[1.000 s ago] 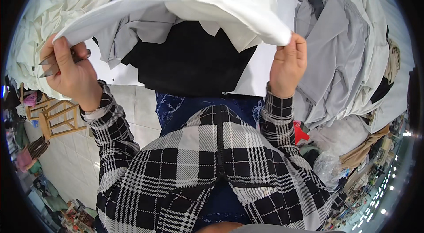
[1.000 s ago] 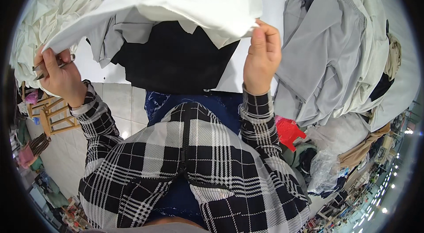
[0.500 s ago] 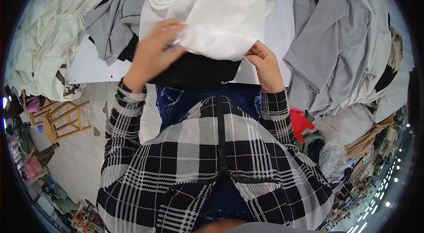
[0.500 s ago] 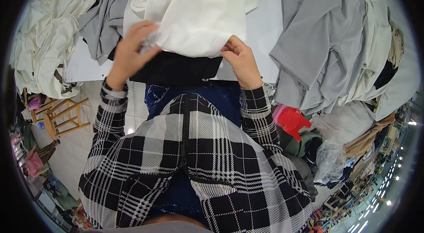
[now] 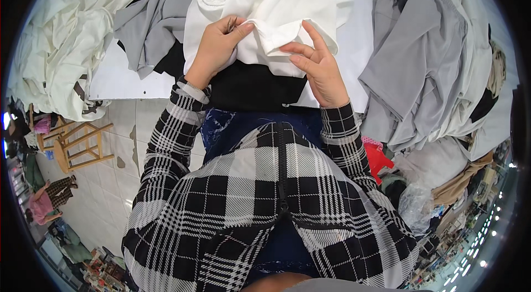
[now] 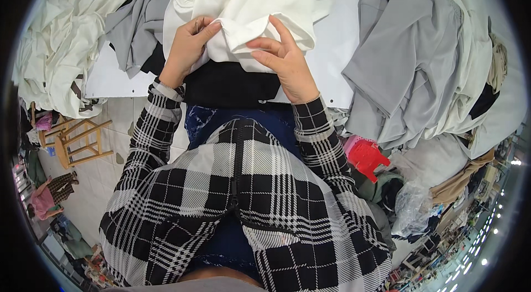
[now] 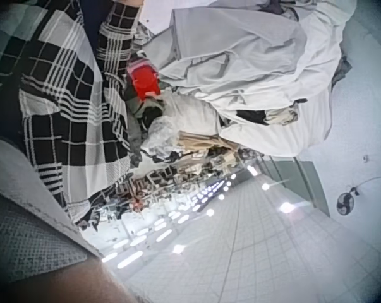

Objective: Trimming excess threads from manufactured garments using small scissors.

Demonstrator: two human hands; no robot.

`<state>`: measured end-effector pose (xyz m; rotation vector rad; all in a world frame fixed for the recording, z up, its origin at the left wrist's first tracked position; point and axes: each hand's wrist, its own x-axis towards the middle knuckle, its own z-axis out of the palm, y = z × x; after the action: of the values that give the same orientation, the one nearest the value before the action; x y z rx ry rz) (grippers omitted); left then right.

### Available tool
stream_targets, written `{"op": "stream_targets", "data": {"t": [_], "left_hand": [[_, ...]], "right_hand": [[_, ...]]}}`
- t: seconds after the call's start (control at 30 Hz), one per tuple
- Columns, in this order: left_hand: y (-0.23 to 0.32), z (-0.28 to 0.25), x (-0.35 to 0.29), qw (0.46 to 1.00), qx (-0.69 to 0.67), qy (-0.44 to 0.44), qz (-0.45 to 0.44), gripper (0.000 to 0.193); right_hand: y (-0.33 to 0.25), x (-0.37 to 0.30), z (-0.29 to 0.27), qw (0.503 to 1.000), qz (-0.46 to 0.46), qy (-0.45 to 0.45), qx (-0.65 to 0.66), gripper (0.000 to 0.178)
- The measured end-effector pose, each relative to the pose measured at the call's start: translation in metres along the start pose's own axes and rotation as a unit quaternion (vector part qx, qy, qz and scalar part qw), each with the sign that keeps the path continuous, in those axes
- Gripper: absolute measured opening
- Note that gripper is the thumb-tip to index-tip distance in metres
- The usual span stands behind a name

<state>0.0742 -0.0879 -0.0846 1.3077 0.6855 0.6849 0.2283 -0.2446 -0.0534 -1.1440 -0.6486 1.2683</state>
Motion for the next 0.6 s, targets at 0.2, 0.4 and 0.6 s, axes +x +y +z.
{"op": "stream_targets", "data": {"t": [0.2,0.4,0.6], "left_hand": [[0.013,0.003,-0.01,0.996,0.083,-0.023,-0.028,0.023],[0.015,0.005,-0.015,0.991,0.136,-0.015,0.001,0.026],[0.017,0.002,-0.019,0.987,0.162,-0.02,0.002,0.02]], "right_hand": [[-0.008,0.003,0.029,0.997,-0.072,0.017,0.01,0.077],[-0.001,0.008,0.019,0.994,-0.093,0.054,0.012,0.071],[0.002,0.004,0.019,0.991,-0.071,0.09,0.071,0.055]]}}
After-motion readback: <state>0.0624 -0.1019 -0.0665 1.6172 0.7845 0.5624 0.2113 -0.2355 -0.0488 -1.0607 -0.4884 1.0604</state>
